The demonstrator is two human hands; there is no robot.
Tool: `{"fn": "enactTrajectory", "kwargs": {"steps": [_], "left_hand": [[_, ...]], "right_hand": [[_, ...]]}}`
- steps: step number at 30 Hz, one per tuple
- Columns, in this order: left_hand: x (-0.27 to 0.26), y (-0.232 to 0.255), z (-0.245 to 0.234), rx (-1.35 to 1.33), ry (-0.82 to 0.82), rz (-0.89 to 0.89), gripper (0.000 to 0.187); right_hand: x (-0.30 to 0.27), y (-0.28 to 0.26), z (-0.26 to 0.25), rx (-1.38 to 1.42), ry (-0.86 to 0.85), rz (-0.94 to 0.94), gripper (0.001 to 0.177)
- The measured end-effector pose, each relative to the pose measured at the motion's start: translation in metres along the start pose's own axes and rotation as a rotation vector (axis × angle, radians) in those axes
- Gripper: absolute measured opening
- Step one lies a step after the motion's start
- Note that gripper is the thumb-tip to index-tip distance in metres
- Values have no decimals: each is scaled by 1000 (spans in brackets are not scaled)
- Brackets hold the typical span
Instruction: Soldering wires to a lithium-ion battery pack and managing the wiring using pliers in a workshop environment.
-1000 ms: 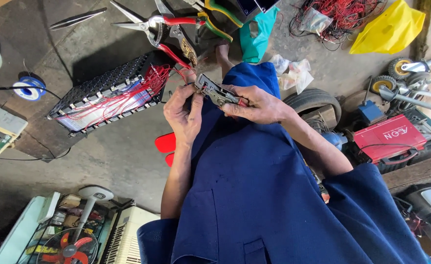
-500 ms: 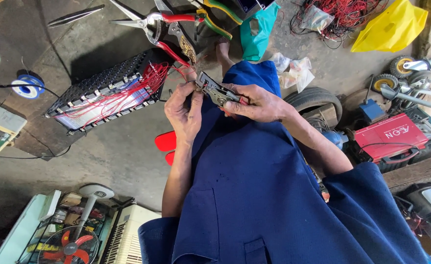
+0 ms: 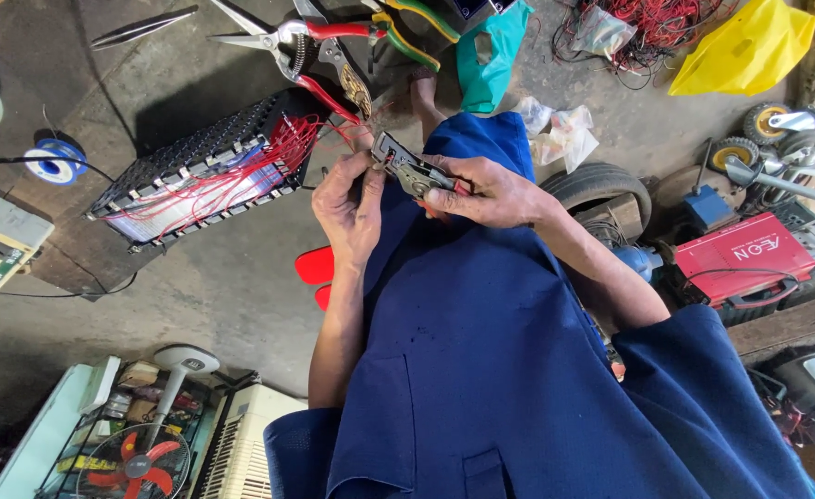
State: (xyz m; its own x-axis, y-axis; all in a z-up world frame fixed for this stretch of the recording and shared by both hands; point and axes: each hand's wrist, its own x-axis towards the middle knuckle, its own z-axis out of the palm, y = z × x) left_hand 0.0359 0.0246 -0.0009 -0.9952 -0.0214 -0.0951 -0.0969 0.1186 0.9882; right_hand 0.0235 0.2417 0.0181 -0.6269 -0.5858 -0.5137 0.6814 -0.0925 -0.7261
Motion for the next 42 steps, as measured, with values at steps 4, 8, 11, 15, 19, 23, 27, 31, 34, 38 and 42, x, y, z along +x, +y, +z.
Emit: {"fn": "enactTrajectory", "kwargs": {"steps": [4,8,11,15,19,23,27,31,34,38,42], "left_hand": [[-1,1,1,-35,6,-31,8],[-2,-5,-3,-18,-2,-29,6],[-1,-6,-3,-6,-7,-18,6],[2,-3,-3,-4,-12,-19,7],[4,2,-1,41,-5,-19,6],[7,5,1,57,10,-22,8],[8,6,2,85,19,-33,8],[8,4,3,99,6,-37,6],[7,3,2,116,4,-24,7],[8,6,1,133,-9,-24,6],[9,6,0,126,-11,-31,5]], "right_hand": [[0,9,-3,-11,-5,-18,24],[0,11,-2,-15,-16,-30,24],[0,8,-4,14,-17,-23,25],[0,9,-4,-8,-17,-14,31],[2,24,-7,-56,16,-35,33],[4,38,-10,-67,57,-58,40],[5,45,-12,-77,78,-54,42],[4,48,-13,-59,70,-48,44],[4,42,-13,-70,64,-47,44],[5,36,-14,-85,46,-45,44],[4,40,-13,-79,41,-39,44]]}}
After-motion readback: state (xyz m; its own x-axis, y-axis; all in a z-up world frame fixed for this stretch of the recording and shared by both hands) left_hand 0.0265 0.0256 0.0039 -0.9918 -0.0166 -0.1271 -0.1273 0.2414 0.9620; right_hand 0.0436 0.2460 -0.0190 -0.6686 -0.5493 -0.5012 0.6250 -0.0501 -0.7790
